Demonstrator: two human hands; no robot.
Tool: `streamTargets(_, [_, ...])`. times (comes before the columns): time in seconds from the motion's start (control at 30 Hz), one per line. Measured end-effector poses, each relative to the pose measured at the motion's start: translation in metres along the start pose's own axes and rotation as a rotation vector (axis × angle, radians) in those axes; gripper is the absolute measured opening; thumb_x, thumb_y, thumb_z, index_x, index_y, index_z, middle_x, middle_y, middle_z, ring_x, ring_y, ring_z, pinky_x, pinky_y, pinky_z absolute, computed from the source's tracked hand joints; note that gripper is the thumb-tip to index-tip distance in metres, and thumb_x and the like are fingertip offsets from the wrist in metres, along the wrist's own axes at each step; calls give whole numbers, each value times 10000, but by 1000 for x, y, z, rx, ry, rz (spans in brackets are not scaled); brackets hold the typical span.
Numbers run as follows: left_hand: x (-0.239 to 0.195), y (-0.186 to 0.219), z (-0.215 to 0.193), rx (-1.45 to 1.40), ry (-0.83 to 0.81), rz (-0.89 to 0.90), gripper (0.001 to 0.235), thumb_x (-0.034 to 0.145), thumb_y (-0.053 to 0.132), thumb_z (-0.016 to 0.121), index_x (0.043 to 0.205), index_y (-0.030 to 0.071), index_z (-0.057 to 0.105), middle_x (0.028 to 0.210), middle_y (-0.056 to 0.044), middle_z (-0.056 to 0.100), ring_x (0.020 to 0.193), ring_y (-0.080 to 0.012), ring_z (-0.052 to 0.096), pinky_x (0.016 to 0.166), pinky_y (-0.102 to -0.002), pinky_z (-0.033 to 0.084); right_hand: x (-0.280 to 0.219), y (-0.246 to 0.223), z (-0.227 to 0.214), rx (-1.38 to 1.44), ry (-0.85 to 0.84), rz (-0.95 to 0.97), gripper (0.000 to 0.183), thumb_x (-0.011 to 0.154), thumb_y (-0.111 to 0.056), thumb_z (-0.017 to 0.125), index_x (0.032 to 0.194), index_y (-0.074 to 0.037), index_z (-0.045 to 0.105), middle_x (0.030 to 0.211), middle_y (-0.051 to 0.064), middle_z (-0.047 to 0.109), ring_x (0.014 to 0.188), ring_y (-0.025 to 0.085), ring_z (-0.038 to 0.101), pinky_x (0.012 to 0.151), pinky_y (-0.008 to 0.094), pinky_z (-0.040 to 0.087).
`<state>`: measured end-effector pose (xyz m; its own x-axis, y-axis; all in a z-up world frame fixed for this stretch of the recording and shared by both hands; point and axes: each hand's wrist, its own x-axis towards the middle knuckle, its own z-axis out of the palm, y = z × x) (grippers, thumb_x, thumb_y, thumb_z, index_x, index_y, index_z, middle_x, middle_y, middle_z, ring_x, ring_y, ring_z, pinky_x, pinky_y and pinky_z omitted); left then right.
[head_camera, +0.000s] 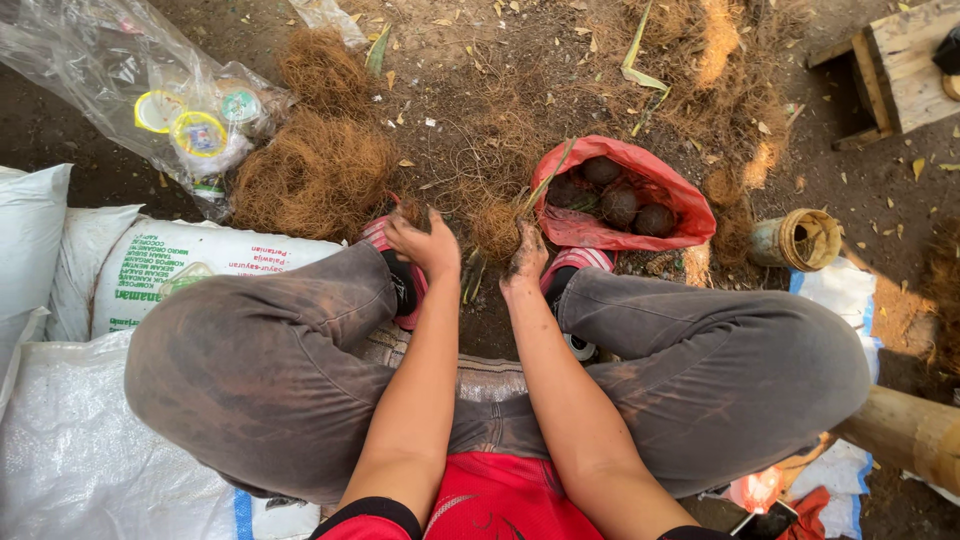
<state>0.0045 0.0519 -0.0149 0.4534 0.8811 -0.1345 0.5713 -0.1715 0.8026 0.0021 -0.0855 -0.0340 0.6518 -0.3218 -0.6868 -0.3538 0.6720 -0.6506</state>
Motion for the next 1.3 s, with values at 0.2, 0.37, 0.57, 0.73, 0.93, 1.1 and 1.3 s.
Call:
streamTargets(0.2, [56, 30, -21, 288, 40, 57, 500, 810, 221, 827, 1262, 139, 631, 1422, -137, 454, 1410, -363, 368, 1170, -564, 257, 1, 8, 6, 29, -86, 54, 252, 947, -161, 693, 1149, -14, 666, 1146, 113, 692, 996, 277, 689, 855, 485, 574])
streamTargets(0.37, [97, 47, -42, 575, -140, 31, 688, 735, 233, 879, 1367, 193, 610, 1407, -213, 395, 1336, -432, 339, 1068, -555, 275, -4, 18, 11, 12, -111, 83, 273, 942, -154, 664, 1179, -19, 645, 1144, 107, 689, 1004, 282, 691, 857, 492, 579])
streamTargets(0.57, [125, 31, -40, 506, -21, 86, 392, 881, 289, 804, 1211, 100, 710, 1335, -211, 492, 1293, -426, 399, 1054, -570, 295, -3, 23, 16, -26, -221, 134, 349, 964, -162, 648, 1278, -11, 638, 1204, 122, 687, 1060, 297, 686, 911, 492, 561])
streamTargets(0.73, [131, -1, -25, -61, -67, -117, 422, 996, 260, 653, 1316, -15, 627, 1308, -204, 665, 1217, -358, 625, 1063, -453, 477, 0, 30, 29, -156, -351, 512, 401, 981, -295, 553, 1326, -95, 595, 1258, 138, 664, 1134, 301, 663, 998, 510, 540])
streamTargets(0.93, [139, -23, -23, -350, -347, -218, 538, 935, 170, 598, 1427, -39, 532, 1444, -221, 588, 1321, -322, 575, 1125, -415, 414, 3, 47, 47, -178, -455, 715, 452, 956, -365, 567, 1306, -83, 612, 1273, 153, 660, 1144, 326, 651, 997, 540, 525])
streamTargets(1.1, [146, -8, -41, -83, -649, -395, 665, 886, 216, 758, 1447, -24, 493, 1472, -197, 528, 1356, -302, 520, 1116, -391, 397, 14, 56, 73, -216, -495, 712, 484, 943, -398, 561, 1311, -89, 607, 1280, 160, 650, 1163, 333, 645, 1015, 550, 531])
streamTargets(1.3, [146, 21, -61, -63, -684, -356, 511, 840, 233, 765, 1270, -31, 685, 1220, -179, 756, 1110, -313, 720, 1006, -424, 531, 22, 59, 86, -99, -434, 761, 512, 942, -422, 530, 1311, -74, 605, 1286, 175, 638, 1182, 334, 627, 1020, 527, 529])
